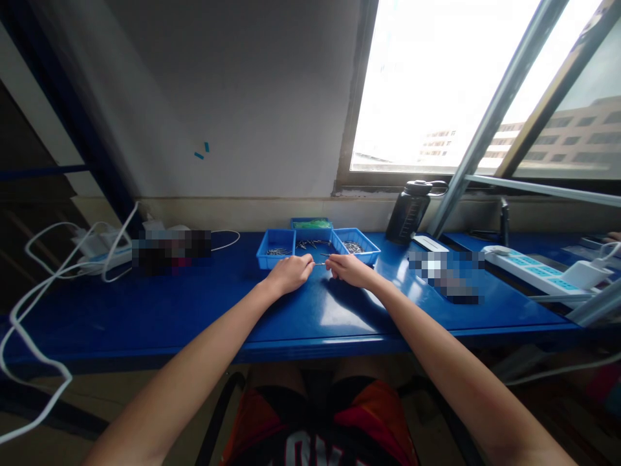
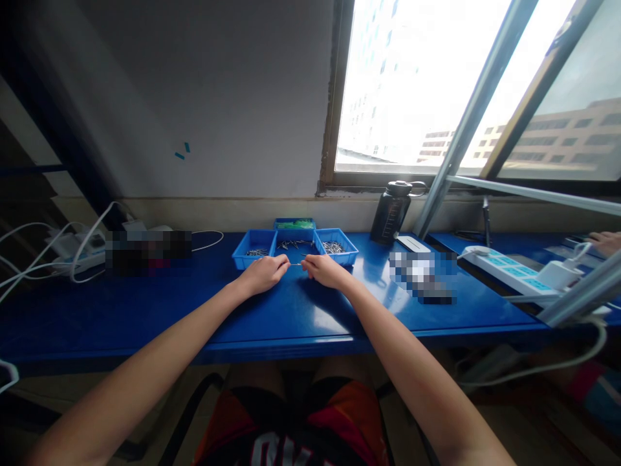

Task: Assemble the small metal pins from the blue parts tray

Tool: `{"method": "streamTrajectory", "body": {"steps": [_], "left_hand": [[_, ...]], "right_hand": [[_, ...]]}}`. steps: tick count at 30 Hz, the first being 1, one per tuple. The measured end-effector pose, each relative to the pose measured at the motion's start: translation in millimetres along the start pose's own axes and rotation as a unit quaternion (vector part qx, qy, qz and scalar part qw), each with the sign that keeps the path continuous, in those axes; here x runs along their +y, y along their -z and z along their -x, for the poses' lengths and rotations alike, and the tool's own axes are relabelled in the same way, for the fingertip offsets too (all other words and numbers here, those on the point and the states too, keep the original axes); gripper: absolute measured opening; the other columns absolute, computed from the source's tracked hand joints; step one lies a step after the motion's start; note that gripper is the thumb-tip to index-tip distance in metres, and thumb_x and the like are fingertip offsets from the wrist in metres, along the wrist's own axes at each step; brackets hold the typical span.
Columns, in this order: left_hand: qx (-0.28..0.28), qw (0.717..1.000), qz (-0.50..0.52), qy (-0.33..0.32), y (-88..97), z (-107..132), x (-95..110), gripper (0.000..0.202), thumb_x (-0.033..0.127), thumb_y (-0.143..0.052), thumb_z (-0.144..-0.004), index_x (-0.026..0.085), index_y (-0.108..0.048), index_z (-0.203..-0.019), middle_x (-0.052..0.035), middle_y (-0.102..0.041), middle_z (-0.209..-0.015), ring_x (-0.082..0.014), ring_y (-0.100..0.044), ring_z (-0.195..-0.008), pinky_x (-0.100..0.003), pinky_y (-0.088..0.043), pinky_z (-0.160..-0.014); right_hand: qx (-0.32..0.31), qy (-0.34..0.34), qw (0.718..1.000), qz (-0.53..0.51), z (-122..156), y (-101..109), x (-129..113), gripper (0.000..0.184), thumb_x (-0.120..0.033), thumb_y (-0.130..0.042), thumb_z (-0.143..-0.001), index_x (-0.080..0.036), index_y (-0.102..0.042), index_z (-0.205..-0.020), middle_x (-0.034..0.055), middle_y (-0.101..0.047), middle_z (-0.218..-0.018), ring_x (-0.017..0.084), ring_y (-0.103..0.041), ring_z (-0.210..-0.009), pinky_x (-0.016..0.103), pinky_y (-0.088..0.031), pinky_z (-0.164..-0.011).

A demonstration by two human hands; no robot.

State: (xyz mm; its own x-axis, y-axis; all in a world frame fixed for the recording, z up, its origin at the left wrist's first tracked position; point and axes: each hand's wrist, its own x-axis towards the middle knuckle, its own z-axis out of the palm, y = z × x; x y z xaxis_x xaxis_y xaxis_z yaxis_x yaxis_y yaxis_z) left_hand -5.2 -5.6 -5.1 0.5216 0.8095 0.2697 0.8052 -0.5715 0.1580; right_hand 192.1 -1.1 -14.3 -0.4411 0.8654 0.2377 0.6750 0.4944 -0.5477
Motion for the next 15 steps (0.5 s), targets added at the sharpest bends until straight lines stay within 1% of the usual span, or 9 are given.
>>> {"method": "streamTrajectory", "body": {"steps": [6,10,15], "left_hand": [[-0.015,1.0,-0.006,-0.002,-1.3,-0.8,-0.9,0.035,0.039,-0.023,-0.088,0.02,-0.052,-0.092,-0.0063,-0.063,-0.078,-0.0216,-0.06,-0.073,-0.026,-0.04,-0.058],[-0.013,1.0,0.0,-0.001,-1.4,-0.7,-0.8,0.034,0.039,-0.023,-0.088,0.02,-0.052,-0.091,-0.0061,-0.063,-0.079,-0.0211,-0.06,-0.072,-0.026,-0.039,-0.057],[-0.003,1.0,0.023,-0.01,0.0,0.0,-0.1,0.037,0.044,-0.026,-0.087,0.02,-0.054,-0.089,-0.0056,-0.063,-0.079,-0.0201,-0.059,-0.073,-0.025,-0.039,-0.058]], "right_hand": [[0.014,-0.001,1.0,0.008,0.3,0.9,-1.9,0.03,-0.038,-0.035,-0.085,-0.017,-0.053,-0.074,-0.0007,-0.057,-0.061,0.008,-0.049,-0.052,0.021,-0.036,-0.054],[0.01,0.002,1.0,0.009,0.7,1.4,-2.4,0.031,-0.039,-0.035,-0.085,-0.017,-0.052,-0.072,-0.0006,-0.057,-0.061,0.008,-0.048,-0.051,0.021,-0.036,-0.054],[0.002,0.007,1.0,-0.008,1.5,1.9,-3.8,0.033,-0.039,-0.033,-0.086,-0.017,-0.051,-0.07,-0.0005,-0.056,-0.06,0.008,-0.049,-0.051,0.021,-0.037,-0.055]]}}
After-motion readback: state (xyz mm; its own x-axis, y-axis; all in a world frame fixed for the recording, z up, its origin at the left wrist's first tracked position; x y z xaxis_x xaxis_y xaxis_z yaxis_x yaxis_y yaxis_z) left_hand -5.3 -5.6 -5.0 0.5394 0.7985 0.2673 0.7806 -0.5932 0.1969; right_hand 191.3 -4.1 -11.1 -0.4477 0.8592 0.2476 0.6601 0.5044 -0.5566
